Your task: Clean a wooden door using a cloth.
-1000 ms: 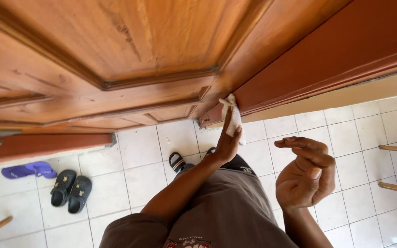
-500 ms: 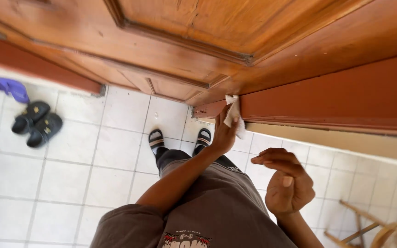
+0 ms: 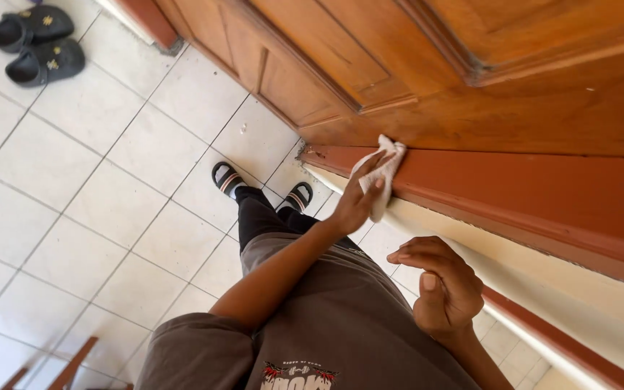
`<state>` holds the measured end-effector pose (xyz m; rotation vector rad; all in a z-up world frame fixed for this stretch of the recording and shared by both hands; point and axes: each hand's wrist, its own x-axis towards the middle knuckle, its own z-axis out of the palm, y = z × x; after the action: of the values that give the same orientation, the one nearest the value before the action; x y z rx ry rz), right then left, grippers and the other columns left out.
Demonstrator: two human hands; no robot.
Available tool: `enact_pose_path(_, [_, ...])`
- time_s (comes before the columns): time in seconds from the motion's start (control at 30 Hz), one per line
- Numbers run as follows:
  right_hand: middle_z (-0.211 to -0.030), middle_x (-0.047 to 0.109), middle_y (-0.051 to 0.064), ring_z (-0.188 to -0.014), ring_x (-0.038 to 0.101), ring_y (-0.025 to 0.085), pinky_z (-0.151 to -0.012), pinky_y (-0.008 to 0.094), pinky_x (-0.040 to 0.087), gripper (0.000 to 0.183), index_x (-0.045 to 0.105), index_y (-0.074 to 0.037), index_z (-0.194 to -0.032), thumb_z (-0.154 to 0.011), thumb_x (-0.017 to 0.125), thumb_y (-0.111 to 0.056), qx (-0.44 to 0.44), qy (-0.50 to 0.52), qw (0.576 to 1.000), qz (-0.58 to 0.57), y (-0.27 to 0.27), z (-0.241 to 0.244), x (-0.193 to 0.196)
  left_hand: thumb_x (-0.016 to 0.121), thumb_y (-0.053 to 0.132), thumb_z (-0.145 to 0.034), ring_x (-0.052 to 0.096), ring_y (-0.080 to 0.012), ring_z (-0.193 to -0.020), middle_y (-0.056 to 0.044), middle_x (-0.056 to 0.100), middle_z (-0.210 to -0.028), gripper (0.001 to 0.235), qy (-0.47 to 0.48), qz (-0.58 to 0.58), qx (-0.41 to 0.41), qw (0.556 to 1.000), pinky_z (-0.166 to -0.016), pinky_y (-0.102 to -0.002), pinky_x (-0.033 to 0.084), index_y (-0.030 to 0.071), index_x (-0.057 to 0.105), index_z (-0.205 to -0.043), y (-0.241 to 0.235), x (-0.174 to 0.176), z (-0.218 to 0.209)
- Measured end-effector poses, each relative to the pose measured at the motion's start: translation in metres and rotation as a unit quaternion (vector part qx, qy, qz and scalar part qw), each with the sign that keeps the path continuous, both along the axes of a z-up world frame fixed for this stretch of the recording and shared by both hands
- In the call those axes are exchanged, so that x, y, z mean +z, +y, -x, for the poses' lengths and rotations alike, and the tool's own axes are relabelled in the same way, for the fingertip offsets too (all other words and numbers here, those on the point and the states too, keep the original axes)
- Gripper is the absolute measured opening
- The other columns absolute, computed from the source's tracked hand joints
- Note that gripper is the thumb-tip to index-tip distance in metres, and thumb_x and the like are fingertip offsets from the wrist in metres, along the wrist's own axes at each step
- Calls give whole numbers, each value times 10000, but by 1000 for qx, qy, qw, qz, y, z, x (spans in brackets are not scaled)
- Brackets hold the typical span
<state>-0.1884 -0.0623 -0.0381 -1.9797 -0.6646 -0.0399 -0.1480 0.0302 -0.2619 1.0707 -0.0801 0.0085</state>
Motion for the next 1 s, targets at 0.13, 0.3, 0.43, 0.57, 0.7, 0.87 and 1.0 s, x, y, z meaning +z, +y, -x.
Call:
enact_pose_path(0.13, [-945, 741, 154, -905, 727, 282, -893, 405, 603, 305, 663, 59, -1033, -1107, 480, -173, 55, 30, 997, 36, 9, 1, 1, 439, 471, -1120, 275, -313, -1618, -152, 298, -1718, 695, 5, 45, 4, 999, -1336, -469, 244, 92, 210, -1656, -6, 34, 6])
enact_pose_path(0.3, [-992, 741, 163, -930, 747, 281, -891, 407, 615, 273, 671, 51, -1051, -1089, 498, -157, 168, 24, 985, 25, 24, -1, 7, 155, 465, -1098, 74, -297, -1674, -18, 324, -1693, 674, -122, -49, 4, 991, -1419, -565, 13, 213, 109, -1721, -6, 80, -2])
enact_pose_path(0.43, [-980, 737, 158, -902, 745, 281, -851, 405, 620, 249, 671, 41, -1044, -1069, 528, -162, 210, 40, 976, 28, 21, -4, -2, 301, 482, -1133, 113, -283, -1652, -7, 117, -1758, 598, -129, -237, 23, 963, -1371, -552, 97, 295, 124, -1672, 0, 21, 2])
enact_pose_path(0.57, [-958, 742, 150, -879, 745, 272, -866, 422, 623, 267, 671, 53, -1059, -1089, 519, -164, 165, 39, 985, 33, 9, -6, -8, 368, 476, -1104, 120, -328, -1618, -60, 137, -1749, 666, -41, -278, -12, 960, -1321, -558, 128, 225, 119, -1669, 11, -58, 16])
enact_pose_path(0.7, [-973, 742, 161, -852, 757, 254, -860, 410, 634, 274, 663, 39, -1063, -1122, 526, -191, 125, 27, 991, 25, -2, -12, -11, 399, 451, -1105, 130, -321, -1622, -55, 168, -1748, 656, -29, -257, 18, 966, -1330, -546, 149, 227, 152, -1669, -3, -9, 15])
enact_pose_path(0.87, [-952, 714, 183, -861, 728, 284, -809, 396, 637, 312, 638, 67, -1073, -1129, 505, -210, 82, 38, 996, 25, -1, -12, -14, 423, 372, -1140, 209, -306, -1642, -33, 239, -1736, 585, -128, -220, 82, 964, -1396, -546, 170, 239, 221, -1672, -7, 45, 12])
enact_pose_path(1.0, [-943, 724, 164, -815, 736, 248, -843, 416, 620, 302, 644, 52, -1062, -1134, 517, -212, 96, 29, 995, 15, 0, -10, -22, 423, 370, -1129, 281, -325, -1597, -76, 308, -1691, 553, -71, -238, 116, 962, -1351, -545, 207, 200, 260, -1630, -22, -43, 9])
